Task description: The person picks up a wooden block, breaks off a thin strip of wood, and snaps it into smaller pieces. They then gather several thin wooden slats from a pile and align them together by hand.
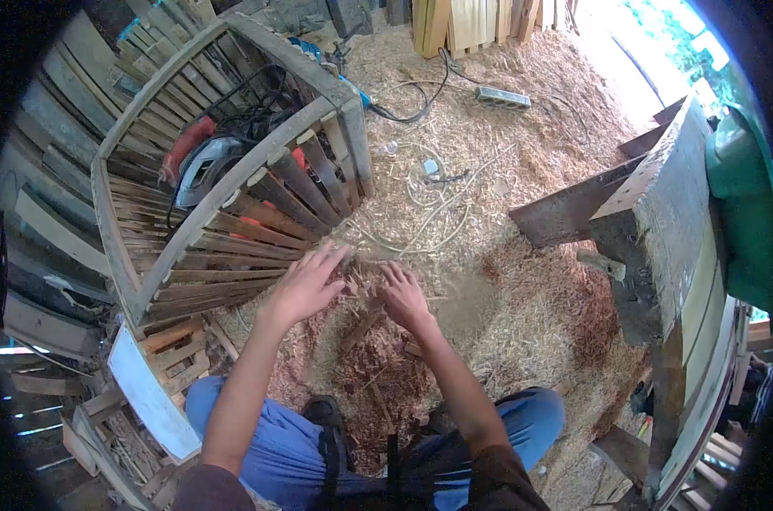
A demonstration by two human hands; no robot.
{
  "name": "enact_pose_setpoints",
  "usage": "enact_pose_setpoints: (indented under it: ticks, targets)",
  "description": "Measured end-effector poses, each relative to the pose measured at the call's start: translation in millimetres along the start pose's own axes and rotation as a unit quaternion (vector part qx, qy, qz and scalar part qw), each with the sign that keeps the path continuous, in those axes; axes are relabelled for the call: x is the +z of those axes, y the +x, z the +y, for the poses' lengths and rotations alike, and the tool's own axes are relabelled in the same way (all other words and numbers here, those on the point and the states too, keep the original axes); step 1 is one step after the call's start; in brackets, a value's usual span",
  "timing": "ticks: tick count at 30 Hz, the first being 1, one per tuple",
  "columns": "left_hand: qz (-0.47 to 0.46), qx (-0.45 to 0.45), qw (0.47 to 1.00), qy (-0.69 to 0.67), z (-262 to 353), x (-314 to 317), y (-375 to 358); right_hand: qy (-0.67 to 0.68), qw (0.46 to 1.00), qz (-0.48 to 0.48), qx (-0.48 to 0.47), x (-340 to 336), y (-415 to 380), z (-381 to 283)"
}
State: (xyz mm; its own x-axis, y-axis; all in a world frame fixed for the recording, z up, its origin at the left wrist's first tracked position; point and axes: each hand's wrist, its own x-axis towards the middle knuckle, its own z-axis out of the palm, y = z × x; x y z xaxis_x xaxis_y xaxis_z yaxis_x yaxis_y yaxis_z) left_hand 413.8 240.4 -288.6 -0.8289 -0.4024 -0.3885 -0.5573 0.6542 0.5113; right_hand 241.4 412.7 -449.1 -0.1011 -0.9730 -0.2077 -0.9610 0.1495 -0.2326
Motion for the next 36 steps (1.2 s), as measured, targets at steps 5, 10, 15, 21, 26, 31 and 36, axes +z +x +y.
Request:
enact_pose_setpoints:
  ticks: [5, 10, 15, 21, 26, 31, 36]
  targets:
    - [-0.016, -0.049, 0.998, 0.027, -8.7, 4.9, 10.1, 0.005, 0.996, 0.086, -0.037, 0.8, 34.8, -1.9]
    - [-0.015, -0.020, 1.000, 0.018, -13.8, 3.0, 0.7, -0.086, 0.989, 0.117, -0.031, 40.7, 62.4, 9.4]
    - [-0.030, -0.034, 0.999, -0.014, -20.4, -1.8, 12.8, -0.048, 0.995, -0.088, 0.006, -9.8, 76.9, 22.8]
    - [-0.034, -0.008, 0.998, -0.049, -21.5, -1.1, 22.9, -0.069, 0.997, -0.021, -0.022, 37.8, 11.4, -5.7]
    - [-0.016, 0.009, 0.999, -0.047, -27.8, 5.4, 19.8, -0.111, 0.993, 0.002, -0.030, 59.3, -38.3, -9.4]
    - [-0.022, 0.004, 0.999, -0.025, -28.6, 13.7, 23.9, -0.199, 0.975, -0.063, -0.079, 46.0, -12.6, -3.2]
    - [-0.020, 0.016, 0.998, -0.052, -14.6, 2.7, 16.7, -0.186, 0.972, -0.025, -0.144, 24.1, -41.7, -4.7]
